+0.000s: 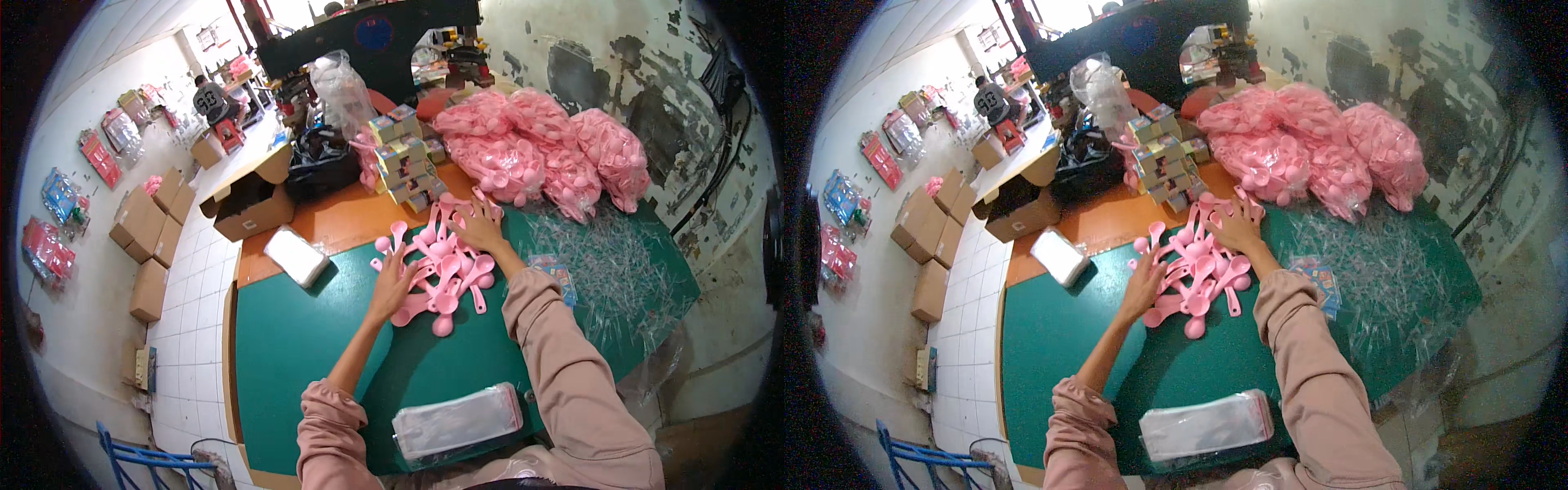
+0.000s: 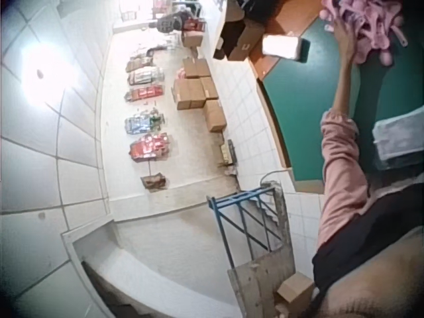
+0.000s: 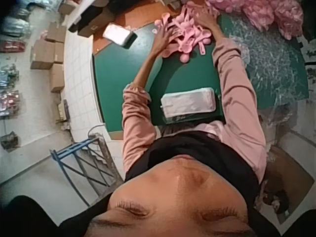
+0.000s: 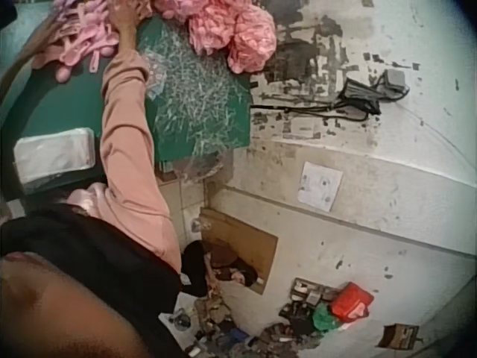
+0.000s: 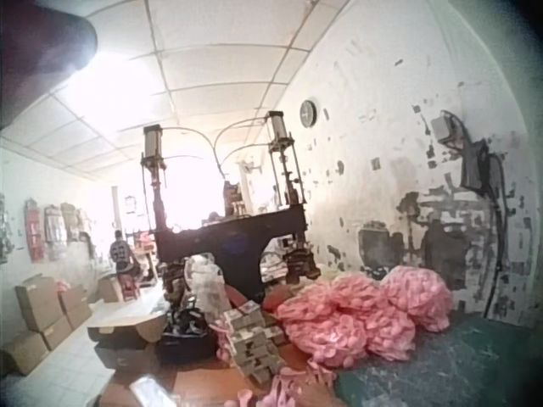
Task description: The person opens a plastic bag containing white rectangular items and places them on the table. Then the person repeatedly picks up pink plastic spoons, inserts each spoon into a small clear plastic bag with a yellow label, and sets the sealed bags aside on the table.
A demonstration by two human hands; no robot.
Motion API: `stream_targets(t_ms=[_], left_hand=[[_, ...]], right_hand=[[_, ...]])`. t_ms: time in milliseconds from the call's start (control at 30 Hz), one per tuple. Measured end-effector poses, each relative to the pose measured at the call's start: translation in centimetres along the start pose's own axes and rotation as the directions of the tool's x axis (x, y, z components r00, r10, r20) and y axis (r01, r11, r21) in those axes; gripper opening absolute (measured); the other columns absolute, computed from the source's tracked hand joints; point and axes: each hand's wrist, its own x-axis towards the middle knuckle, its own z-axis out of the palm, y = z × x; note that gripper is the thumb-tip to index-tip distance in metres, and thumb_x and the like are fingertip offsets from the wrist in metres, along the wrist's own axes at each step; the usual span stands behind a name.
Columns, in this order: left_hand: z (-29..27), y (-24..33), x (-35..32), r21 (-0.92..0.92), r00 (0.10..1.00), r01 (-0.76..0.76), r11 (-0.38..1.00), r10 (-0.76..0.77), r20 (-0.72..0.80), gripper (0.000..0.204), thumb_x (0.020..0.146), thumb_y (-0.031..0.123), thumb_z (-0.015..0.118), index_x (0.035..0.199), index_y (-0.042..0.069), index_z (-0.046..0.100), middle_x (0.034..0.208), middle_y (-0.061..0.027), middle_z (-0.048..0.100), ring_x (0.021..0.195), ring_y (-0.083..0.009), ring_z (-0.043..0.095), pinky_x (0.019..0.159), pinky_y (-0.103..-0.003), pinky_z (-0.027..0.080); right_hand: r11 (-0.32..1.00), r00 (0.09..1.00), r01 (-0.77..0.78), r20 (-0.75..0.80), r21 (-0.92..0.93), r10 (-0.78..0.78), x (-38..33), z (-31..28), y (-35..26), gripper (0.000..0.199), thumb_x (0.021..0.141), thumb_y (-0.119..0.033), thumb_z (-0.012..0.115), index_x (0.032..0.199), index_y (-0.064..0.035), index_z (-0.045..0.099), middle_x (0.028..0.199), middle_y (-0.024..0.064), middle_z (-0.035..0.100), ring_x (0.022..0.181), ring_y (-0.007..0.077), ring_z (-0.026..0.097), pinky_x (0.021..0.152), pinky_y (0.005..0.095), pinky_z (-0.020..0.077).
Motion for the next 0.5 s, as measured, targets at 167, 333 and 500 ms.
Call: stream_targets(t_ms=[167, 333, 500], left_hand=[[-3.2, 2.7, -4.0, 0.489, 0.955, -0.181, 0.853, 0.034, 0.294, 0.082, 0.07, 0.062, 0.058, 0.136, 0.023, 0.03, 0.147, -0.0171, 0.01, 0.134, -0.0397, 0.011, 0.092, -0.072, 0.013], [-4.2, 4.0, -8.5, 0.501, 0.954, -0.264, 0.825, 0.148, 0.259, 0.075, 0.071, 0.049, 0.066, 0.134, 0.021, 0.035, 0.144, -0.0171, 0.016, 0.131, -0.0401, 0.017, 0.098, -0.064, 0.019], [-6.9, 8.9, -13.9, -0.161, 0.798, -0.177, 0.971, 0.237, 0.554, 0.077, 0.07, 0.046, 0.068, 0.132, 0.012, 0.036, 0.133, -0.017, 0.035, 0.123, -0.0363, 0.035, 0.097, -0.056, 0.027]], right_hand=[[0.99, 0.989, 0.117, -0.101, 0.077, -0.109, -3.0, 0.7, -0.5, 0.057, 0.085, -0.048, 0.045, 0.127, -0.0091, 0.042, 0.139, 0.0287, 0.019, 0.132, 0.0435, 0.012, 0.098, 0.0634, 0.0185], [0.825, 0.861, 0.509, -0.155, 0.245, -0.485, -10.6, -6.0, -4.3, 0.038, 0.086, -0.023, 0.051, 0.119, -0.0049, 0.048, 0.117, 0.0218, 0.048, 0.107, 0.0372, 0.048, 0.09, 0.0398, 0.0389], [0.78, 0.777, 0.437, 0.248, 0.449, -0.578, -20.0, -11.0, -2.1, 0.051, 0.076, -0.029, 0.064, 0.116, -0.0024, 0.049, 0.107, 0.0163, 0.055, 0.101, 0.0315, 0.052, 0.084, 0.0394, 0.0416]])
